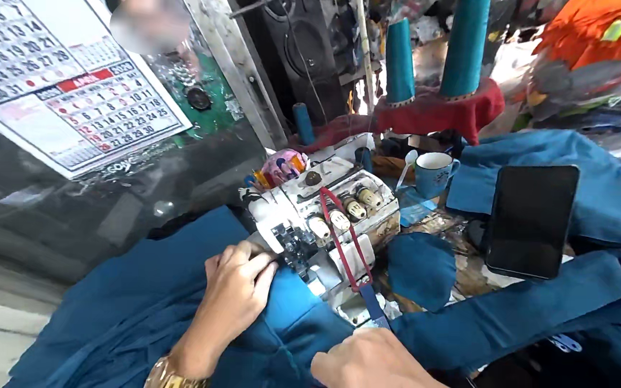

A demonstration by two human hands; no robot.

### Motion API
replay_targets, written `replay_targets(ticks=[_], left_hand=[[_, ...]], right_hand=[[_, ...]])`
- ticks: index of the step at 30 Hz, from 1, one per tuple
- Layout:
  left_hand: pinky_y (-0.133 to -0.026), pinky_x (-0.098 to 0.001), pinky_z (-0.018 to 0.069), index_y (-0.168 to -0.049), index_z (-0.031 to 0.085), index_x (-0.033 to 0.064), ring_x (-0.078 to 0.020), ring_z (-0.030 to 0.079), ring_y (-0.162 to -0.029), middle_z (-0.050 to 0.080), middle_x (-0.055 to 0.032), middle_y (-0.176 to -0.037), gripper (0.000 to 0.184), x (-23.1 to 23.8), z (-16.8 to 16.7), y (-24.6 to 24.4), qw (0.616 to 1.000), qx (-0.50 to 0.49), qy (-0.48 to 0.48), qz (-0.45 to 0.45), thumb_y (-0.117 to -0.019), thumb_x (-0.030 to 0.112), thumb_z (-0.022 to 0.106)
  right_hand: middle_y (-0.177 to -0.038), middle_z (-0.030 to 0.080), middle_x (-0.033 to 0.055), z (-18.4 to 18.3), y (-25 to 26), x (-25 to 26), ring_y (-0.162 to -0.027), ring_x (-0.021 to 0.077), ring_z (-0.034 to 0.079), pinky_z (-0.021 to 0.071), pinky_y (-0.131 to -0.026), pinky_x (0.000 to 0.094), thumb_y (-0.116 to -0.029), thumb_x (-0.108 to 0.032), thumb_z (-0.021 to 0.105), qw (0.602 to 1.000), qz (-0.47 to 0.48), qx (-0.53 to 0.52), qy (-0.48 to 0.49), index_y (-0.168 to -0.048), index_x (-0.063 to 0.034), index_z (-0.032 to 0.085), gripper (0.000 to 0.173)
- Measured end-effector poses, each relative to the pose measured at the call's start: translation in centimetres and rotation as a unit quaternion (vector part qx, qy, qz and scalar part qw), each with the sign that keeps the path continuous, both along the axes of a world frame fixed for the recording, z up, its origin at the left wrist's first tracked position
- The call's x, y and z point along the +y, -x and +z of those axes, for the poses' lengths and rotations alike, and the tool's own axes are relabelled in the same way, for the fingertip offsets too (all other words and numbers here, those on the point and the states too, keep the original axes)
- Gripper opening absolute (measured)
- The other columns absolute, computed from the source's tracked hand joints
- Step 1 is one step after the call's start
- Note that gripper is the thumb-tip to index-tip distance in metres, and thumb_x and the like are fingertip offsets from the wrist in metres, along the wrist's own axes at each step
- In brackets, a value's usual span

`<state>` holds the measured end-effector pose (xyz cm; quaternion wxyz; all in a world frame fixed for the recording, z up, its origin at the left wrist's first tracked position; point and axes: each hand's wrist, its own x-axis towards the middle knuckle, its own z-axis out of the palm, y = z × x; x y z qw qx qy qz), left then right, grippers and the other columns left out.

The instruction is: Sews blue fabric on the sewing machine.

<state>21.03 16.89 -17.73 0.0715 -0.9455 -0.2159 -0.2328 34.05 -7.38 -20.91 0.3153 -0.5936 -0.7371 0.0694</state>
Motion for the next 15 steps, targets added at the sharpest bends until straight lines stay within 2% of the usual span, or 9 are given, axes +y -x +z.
replay_targets(ticks=[3, 5, 7, 9, 10, 11, 13, 14, 15], left_hand=[[-0.097, -0.0603, 0.0391, -0.11, 0.077, 0.0253, -0.0268, 0.049, -0.126, 0.058, -0.002, -0.129, 0.041, -0.4, -1.5, -0.6, 0.996, -0.016, 0.083, -0.013, -0.1024, 0.044, 0.042], [-0.1, -0.0606, 0.0397, -0.113, 0.077, 0.0234, -0.0274, 0.048, -0.13, 0.058, -0.0034, -0.133, 0.04, -0.3, -1.6, -0.6, 0.995, -0.015, 0.09, -0.027, -0.1029, 0.041, 0.042], [-0.095, -0.0611, 0.0466, -0.115, 0.076, 0.0203, -0.0293, 0.056, -0.123, 0.062, -0.0061, -0.128, 0.038, -0.8, -0.9, 0.2, 0.997, -0.012, 0.054, -0.045, -0.1024, 0.035, 0.044], [-0.098, -0.061, 0.0465, -0.119, 0.075, 0.0183, -0.0304, 0.059, -0.122, 0.066, -0.0071, -0.128, 0.039, -2.7, -0.7, 1.0, 0.998, -0.034, 0.034, -0.031, -0.103, 0.036, 0.045], [-0.099, -0.0581, 0.0464, -0.121, 0.074, 0.0194, -0.028, 0.06, -0.121, 0.067, -0.005, -0.127, 0.039, -3.8, -1.1, 1.3, 0.997, -0.054, 0.043, -0.022, -0.1031, 0.038, 0.045], [-0.099, -0.0559, 0.0472, -0.121, 0.074, 0.02, -0.0261, 0.06, -0.12, 0.067, -0.0036, -0.125, 0.039, -4.4, -1.9, 1.4, 0.996, -0.067, 0.06, -0.023, -0.1031, 0.039, 0.045], [-0.101, -0.0554, 0.047, -0.125, 0.072, 0.022, -0.0242, 0.059, -0.123, 0.066, -0.0022, -0.129, 0.039, -4.8, -2.5, 1.7, 0.992, -0.064, 0.095, -0.043, -0.1033, 0.041, 0.047], [-0.101, -0.0531, 0.0493, -0.124, 0.073, 0.0237, -0.021, 0.06, -0.123, 0.066, 0.0, -0.13, 0.037, -5.0, -1.9, 2.0, 0.991, -0.065, 0.106, -0.048, -0.1027, 0.042, 0.049], [-0.101, -0.0502, 0.052, -0.124, 0.073, 0.0227, -0.0192, 0.062, -0.123, 0.066, -0.0003, -0.131, 0.035, -5.5, -0.6, 2.5, 0.989, -0.075, 0.114, -0.054, -0.1026, 0.041, 0.052]], right_hand=[[-0.065, 0.06, 0.0056, -0.7, -0.2, -0.3, -0.063, 0.0258, 0.065, 0.0487, -0.054, 0.0464, -0.1025, -0.036, 0.053, 0.999, -0.03, -0.014, 0.033, -0.087, -0.0112, 0.064, 0.031], [-0.075, 0.065, 0.0072, -1.0, 0.3, -0.3, -0.07, 0.0272, 0.068, 0.0525, -0.059, 0.048, -0.1008, -0.033, 0.057, 0.998, -0.028, 0.011, 0.05, -0.103, -0.01, 0.066, 0.025], [-0.104, 0.071, 0.0101, -0.9, 0.9, -1.3, -0.094, 0.0274, 0.071, 0.0577, -0.079, 0.0482, -0.0978, -0.03, 0.065, 0.996, -0.034, 0.073, 0.028, -0.133, -0.0102, 0.063, 0.04], [-0.136, 0.063, 0.0135, -1.7, 1.4, -2.9, -0.131, 0.0281, 0.057, 0.0482, -0.11, 0.0467, -0.0951, -0.025, 0.07, 0.986, -0.057, 0.151, -0.039, -0.139, -0.0105, 0.062, 0.047], [-0.14, 0.061, 0.0143, -2.4, 1.6, -3.7, -0.136, 0.0285, 0.054, 0.0463, -0.113, 0.046, -0.0938, -0.023, 0.071, 0.978, -0.073, 0.181, -0.073, -0.134, -0.0101, 0.065, 0.042], [-0.133, 0.065, 0.0128, -3.2, 1.8, -4.6, -0.128, 0.026, 0.059, 0.0514, -0.106, 0.0432, -0.0936, -0.021, 0.071, 0.973, -0.092, 0.193, -0.088, -0.128, -0.0101, 0.068, 0.036], [-0.107, 0.072, 0.0047, -4.5, 1.5, -6.8, -0.097, 0.0174, 0.07, 0.0609, -0.081, 0.039, -0.0965, -0.022, 0.069, 0.978, -0.11, 0.171, -0.053, -0.123, -0.0133, 0.07, 0.028], [-0.102, 0.075, 0.0017, -5.2, 0.9, -7.9, -0.087, 0.0148, 0.073, 0.062, -0.073, 0.0402, -0.0978, -0.023, 0.067, 0.982, -0.107, 0.153, -0.025, -0.122, -0.0156, 0.072, 0.025], [-0.102, 0.076, -0.0001, -5.5, 0.1, -9.0, -0.087, 0.0137, 0.074, 0.062, -0.072, 0.0412, -0.0992, -0.024, 0.066, 0.985, -0.108, 0.132, -0.001, -0.119, -0.0171, 0.074, 0.022]])
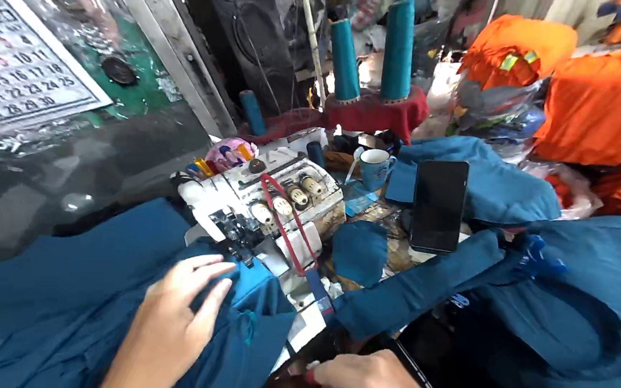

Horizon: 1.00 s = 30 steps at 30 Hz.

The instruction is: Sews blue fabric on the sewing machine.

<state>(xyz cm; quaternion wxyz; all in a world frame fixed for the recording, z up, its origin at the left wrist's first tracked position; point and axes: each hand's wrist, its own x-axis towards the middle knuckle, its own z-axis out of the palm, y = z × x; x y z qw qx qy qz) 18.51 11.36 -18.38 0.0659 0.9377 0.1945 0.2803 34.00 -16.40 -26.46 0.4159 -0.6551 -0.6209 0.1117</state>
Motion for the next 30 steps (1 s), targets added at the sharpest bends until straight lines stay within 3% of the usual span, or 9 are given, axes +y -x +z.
replay_targets(ticks=[5, 8, 10, 15, 19, 23, 26, 28, 30], left_hand=[[-0.091, -0.0412, 0.0582, -0.122, 0.07, 0.0094, -0.0196, 0.066, -0.107, 0.067, -0.006, -0.12, 0.033, -5.4, 3.9, 1.8, 0.985, -0.151, 0.078, -0.011, -0.0999, 0.032, 0.06], [-0.094, -0.0415, 0.0575, -0.125, 0.071, 0.0157, -0.0182, 0.065, -0.114, 0.067, -0.0019, -0.124, 0.032, -7.8, 3.5, 1.4, 0.989, -0.132, 0.063, -0.036, -0.0982, 0.032, 0.064], [-0.094, -0.0392, 0.0576, -0.126, 0.071, 0.0184, -0.0176, 0.064, -0.116, 0.066, -0.0023, -0.127, 0.032, -8.7, 3.1, 1.8, 0.991, -0.117, 0.053, -0.032, -0.0975, 0.032, 0.066], [-0.078, -0.0346, 0.0625, -0.121, 0.071, 0.0072, -0.017, 0.07, -0.096, 0.069, -0.0104, -0.115, 0.025, -10.9, 0.8, 3.6, 0.976, -0.075, 0.196, -0.057, -0.1008, 0.021, 0.064], [-0.079, -0.029, 0.0614, -0.117, 0.075, 0.0124, -0.0116, 0.071, -0.093, 0.072, -0.0052, -0.112, 0.022, -13.8, -3.5, 1.3, 0.958, -0.008, 0.279, -0.073, -0.1031, 0.025, 0.062], [-0.069, -0.0249, 0.0616, -0.118, 0.073, 0.0123, -0.007, 0.07, -0.082, 0.072, 0.0003, -0.102, 0.021, -15.0, -4.0, -3.0, 0.945, -0.056, 0.305, -0.104, -0.1028, 0.02, 0.061], [-0.066, -0.0275, 0.0624, -0.137, 0.063, 0.0124, -0.0081, 0.069, -0.079, 0.072, 0.002, -0.103, 0.037, -15.4, -4.3, -7.0, 0.93, -0.071, 0.321, -0.162, -0.1006, 0.012, 0.06], [-0.07, -0.0284, 0.0642, -0.129, 0.069, 0.0133, -0.0076, 0.071, -0.08, 0.074, 0.0026, -0.107, 0.032, -15.6, -4.4, -8.8, 0.922, -0.049, 0.33, -0.198, -0.0992, 0.008, 0.06], [-0.069, -0.0289, 0.0649, -0.117, 0.074, 0.0103, -0.008, 0.073, -0.078, 0.076, 0.0024, -0.102, 0.025, -15.9, -3.4, -10.1, 0.915, -0.072, 0.335, -0.214, -0.0977, 0.004, 0.06]], right_hand=[[-0.1, 0.075, -0.0056, 0.8, -5.0, -0.6, -0.091, 0.01, 0.072, 0.0627, -0.075, 0.0368, -0.0958, -0.032, 0.07, 0.988, -0.097, -0.119, 0.013, -0.112, -0.0215, 0.075, 0.02], [-0.1, 0.073, -0.0001, 0.9, -7.0, 2.0, -0.092, 0.0241, 0.071, 0.0598, -0.07, 0.0476, -0.0843, -0.029, 0.078, 0.968, -0.112, -0.201, 0.104, -0.129, -0.0221, 0.067, 0.046], [-0.09, 0.073, -0.004, 1.2, -8.0, 2.5, -0.082, 0.0196, 0.071, 0.0594, -0.068, 0.0465, -0.0855, -0.026, 0.076, 0.967, -0.102, -0.205, 0.116, -0.129, -0.0238, 0.067, 0.044], [-0.088, 0.074, -0.0143, 2.1, -8.9, 0.2, -0.065, 0.0026, 0.065, 0.0585, -0.06, 0.03, -0.0906, -0.036, 0.075, 0.991, -0.083, -0.08, 0.069, -0.132, -0.0253, 0.067, 0.043], [-0.094, 0.076, -0.0135, 2.1, -9.0, -1.2, -0.066, 0.0005, 0.067, 0.0576, -0.056, 0.0204, -0.0933, -0.031, 0.075, 0.995, -0.094, 0.033, 0.031, -0.135, -0.0214, 0.063, 0.045], [-0.095, 0.076, -0.0085, 2.8, -9.4, -2.1, -0.064, 0.006, 0.066, 0.0551, -0.052, 0.0219, -0.0941, -0.026, 0.076, 0.99, -0.054, 0.127, -0.034, -0.137, -0.0194, 0.061, 0.046], [-0.095, 0.075, -0.0052, 3.3, -9.9, -2.2, -0.064, 0.0077, 0.065, 0.0552, -0.053, 0.0237, -0.0936, -0.021, 0.077, 0.984, 0.001, 0.162, -0.071, -0.137, -0.0147, 0.061, 0.046], [-0.095, 0.074, -0.002, 3.4, -9.7, -2.4, -0.066, 0.0084, 0.064, 0.0564, -0.055, 0.0249, -0.0939, -0.019, 0.076, 0.981, 0.0, 0.159, -0.114, -0.133, -0.0096, 0.063, 0.042], [-0.089, 0.069, 0.0034, 3.4, -9.3, -3.3, -0.065, 0.0098, 0.062, 0.0559, -0.055, 0.0262, -0.0962, -0.018, 0.072, 0.966, -0.029, 0.16, -0.202, -0.117, -0.004, 0.066, 0.025]])
